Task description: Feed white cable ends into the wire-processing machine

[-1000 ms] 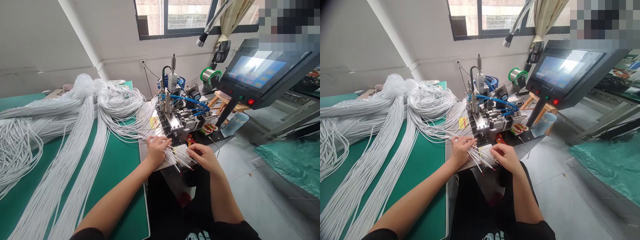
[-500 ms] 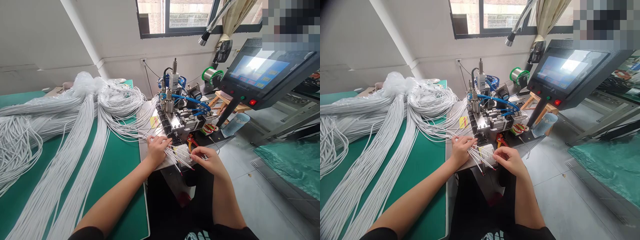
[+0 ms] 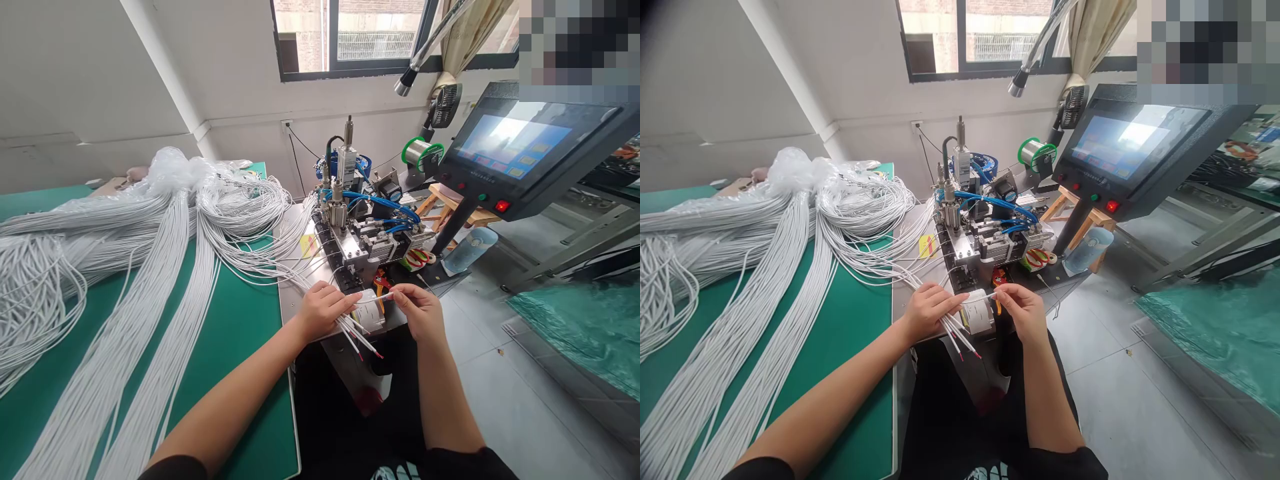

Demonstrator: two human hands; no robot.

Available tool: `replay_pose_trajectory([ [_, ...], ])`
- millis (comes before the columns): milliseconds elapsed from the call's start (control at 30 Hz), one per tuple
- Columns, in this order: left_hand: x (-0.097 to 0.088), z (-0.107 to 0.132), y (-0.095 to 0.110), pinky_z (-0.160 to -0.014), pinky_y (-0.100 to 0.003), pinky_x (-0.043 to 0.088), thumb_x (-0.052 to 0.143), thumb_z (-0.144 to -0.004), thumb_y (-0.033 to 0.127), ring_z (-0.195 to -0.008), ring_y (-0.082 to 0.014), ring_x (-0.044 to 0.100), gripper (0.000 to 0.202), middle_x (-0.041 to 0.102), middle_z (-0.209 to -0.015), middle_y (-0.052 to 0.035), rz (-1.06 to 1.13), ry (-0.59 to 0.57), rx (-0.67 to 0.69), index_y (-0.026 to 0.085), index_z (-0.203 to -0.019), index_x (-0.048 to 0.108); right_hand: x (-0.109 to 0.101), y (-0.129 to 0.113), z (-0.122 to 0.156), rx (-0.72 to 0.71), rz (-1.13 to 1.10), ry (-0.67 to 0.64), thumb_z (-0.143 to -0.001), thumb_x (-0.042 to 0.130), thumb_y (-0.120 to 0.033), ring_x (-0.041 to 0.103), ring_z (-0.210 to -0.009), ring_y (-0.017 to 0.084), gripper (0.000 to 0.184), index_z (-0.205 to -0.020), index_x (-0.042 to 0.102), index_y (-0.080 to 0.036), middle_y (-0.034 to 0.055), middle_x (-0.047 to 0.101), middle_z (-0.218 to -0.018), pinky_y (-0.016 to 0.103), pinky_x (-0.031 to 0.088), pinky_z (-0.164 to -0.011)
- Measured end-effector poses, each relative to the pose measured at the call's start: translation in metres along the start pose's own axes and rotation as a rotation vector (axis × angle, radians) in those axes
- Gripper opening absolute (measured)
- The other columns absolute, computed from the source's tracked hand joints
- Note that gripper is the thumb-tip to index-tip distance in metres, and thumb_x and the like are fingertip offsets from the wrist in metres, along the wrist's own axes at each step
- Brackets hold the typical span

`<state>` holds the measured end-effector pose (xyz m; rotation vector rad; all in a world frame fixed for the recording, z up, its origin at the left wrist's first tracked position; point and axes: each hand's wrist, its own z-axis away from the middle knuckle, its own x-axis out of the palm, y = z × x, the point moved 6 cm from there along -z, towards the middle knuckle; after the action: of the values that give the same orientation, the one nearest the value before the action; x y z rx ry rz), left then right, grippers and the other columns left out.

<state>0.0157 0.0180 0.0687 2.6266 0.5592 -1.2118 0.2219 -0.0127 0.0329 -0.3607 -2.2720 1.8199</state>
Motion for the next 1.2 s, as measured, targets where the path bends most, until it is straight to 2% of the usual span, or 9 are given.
replay_pose_trajectory([
  [133, 0.000, 0.002, 0.000, -0.060, -0.027, 0.033, 0.048, -0.093, 0.031, -0.056, -0.0103, 0.055, 0.022, 0.060, -0.057, 0.0027, -0.005, 0.022, 0.001, 0.023, -0.107, 0.064, 0.014, -0.002, -0.006, -0.010, 0.037, 0.000, -0.080, 0.069, -0.045, 0.063, -0.071, 0.021, 0.026, -0.086, 0.070, -0.020, 0.0046, 0.067, -0.075, 0.033, 0.052, -0.070],
  [333, 0.002, 0.004, -0.005, -0.057, -0.028, 0.032, 0.046, -0.094, 0.029, -0.058, -0.0108, 0.057, 0.023, 0.062, -0.062, 0.0014, -0.032, 0.005, -0.081, 0.021, -0.104, 0.065, 0.029, -0.004, -0.017, -0.010, 0.059, -0.044, -0.082, 0.066, -0.047, 0.062, -0.072, 0.021, 0.030, -0.089, 0.070, -0.018, 0.0056, 0.067, -0.077, 0.031, 0.052, -0.067],
  [567, 0.003, 0.003, -0.018, -0.075, -0.032, 0.034, 0.052, -0.090, 0.022, -0.074, -0.0119, 0.060, 0.018, 0.068, -0.080, 0.0015, -0.079, 0.109, -0.203, 0.025, -0.101, 0.066, 0.035, 0.002, -0.029, 0.021, 0.023, -0.113, -0.080, 0.068, -0.049, 0.064, -0.075, 0.023, 0.034, -0.093, 0.072, -0.017, 0.0072, 0.069, -0.079, 0.030, 0.052, -0.067],
  [733, 0.018, 0.008, -0.024, -0.083, -0.036, 0.027, 0.050, -0.086, 0.014, -0.079, -0.0112, 0.058, 0.029, 0.069, -0.084, 0.0027, -0.115, 0.066, -0.224, 0.030, -0.105, 0.065, 0.035, 0.014, -0.037, 0.140, -0.044, -0.224, -0.074, 0.073, -0.050, 0.064, -0.069, 0.020, 0.037, -0.092, 0.073, -0.018, 0.0072, 0.070, -0.077, 0.024, 0.050, -0.055],
  [833, 0.023, 0.008, -0.027, -0.083, -0.036, 0.025, 0.050, -0.084, 0.015, -0.080, -0.0119, 0.056, 0.034, 0.068, -0.083, 0.0020, -0.131, 0.013, -0.228, 0.030, -0.111, 0.063, 0.028, 0.023, -0.047, 0.133, 0.074, -0.250, -0.072, 0.072, -0.053, 0.064, -0.075, 0.023, 0.039, -0.091, 0.072, -0.018, 0.0079, 0.070, -0.082, 0.025, 0.051, -0.060],
  [1033, 0.021, 0.004, -0.026, -0.090, -0.040, 0.021, 0.054, -0.077, 0.013, -0.083, -0.0148, 0.055, 0.042, 0.065, -0.083, 0.0014, -0.185, -0.034, -0.261, 0.032, -0.114, 0.062, 0.023, 0.034, -0.063, 0.010, 0.544, -0.260, -0.071, 0.064, -0.056, 0.063, -0.069, 0.023, 0.040, -0.085, 0.070, -0.019, 0.0054, 0.069, -0.077, 0.028, 0.049, -0.060],
  [1200, 0.023, 0.005, -0.026, -0.092, -0.044, 0.018, 0.054, -0.076, 0.011, -0.086, -0.0164, 0.053, 0.041, 0.063, -0.084, 0.0010, -0.180, -0.044, -0.274, 0.031, -0.111, 0.062, 0.030, 0.038, -0.065, -0.036, 0.644, -0.271, -0.078, 0.054, -0.057, 0.059, -0.061, 0.021, 0.040, -0.083, 0.068, -0.020, 0.0041, 0.068, -0.078, 0.029, 0.045, -0.057],
])
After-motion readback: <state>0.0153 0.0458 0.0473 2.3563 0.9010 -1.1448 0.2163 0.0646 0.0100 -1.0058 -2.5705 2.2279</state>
